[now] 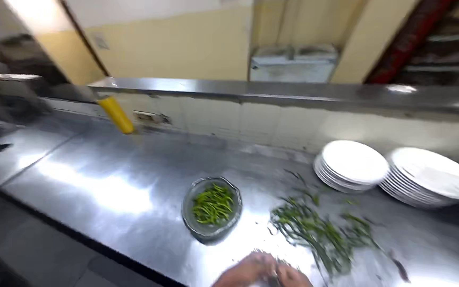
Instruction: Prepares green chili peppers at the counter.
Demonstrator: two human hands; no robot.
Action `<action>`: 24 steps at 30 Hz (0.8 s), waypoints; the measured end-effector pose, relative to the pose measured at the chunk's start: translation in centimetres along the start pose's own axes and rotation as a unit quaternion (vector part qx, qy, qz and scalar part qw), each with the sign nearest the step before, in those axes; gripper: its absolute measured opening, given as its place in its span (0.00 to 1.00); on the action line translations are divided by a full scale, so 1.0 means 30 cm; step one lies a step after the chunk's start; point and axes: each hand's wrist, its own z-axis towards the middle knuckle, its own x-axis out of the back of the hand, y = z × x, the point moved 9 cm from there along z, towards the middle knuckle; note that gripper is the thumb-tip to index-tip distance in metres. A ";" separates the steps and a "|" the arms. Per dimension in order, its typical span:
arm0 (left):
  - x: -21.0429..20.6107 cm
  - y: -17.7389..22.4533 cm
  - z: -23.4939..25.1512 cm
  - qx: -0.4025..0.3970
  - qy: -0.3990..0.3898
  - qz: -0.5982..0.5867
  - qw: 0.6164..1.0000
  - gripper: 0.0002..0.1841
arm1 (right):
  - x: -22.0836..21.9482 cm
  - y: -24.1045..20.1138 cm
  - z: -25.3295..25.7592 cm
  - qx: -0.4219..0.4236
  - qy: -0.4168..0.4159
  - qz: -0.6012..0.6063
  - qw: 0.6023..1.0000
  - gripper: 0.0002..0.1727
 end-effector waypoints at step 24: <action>0.071 -0.246 0.005 0.184 0.152 -0.337 0.911 0.22 | 0.017 -0.035 0.032 0.018 -0.008 -0.197 0.980 0.33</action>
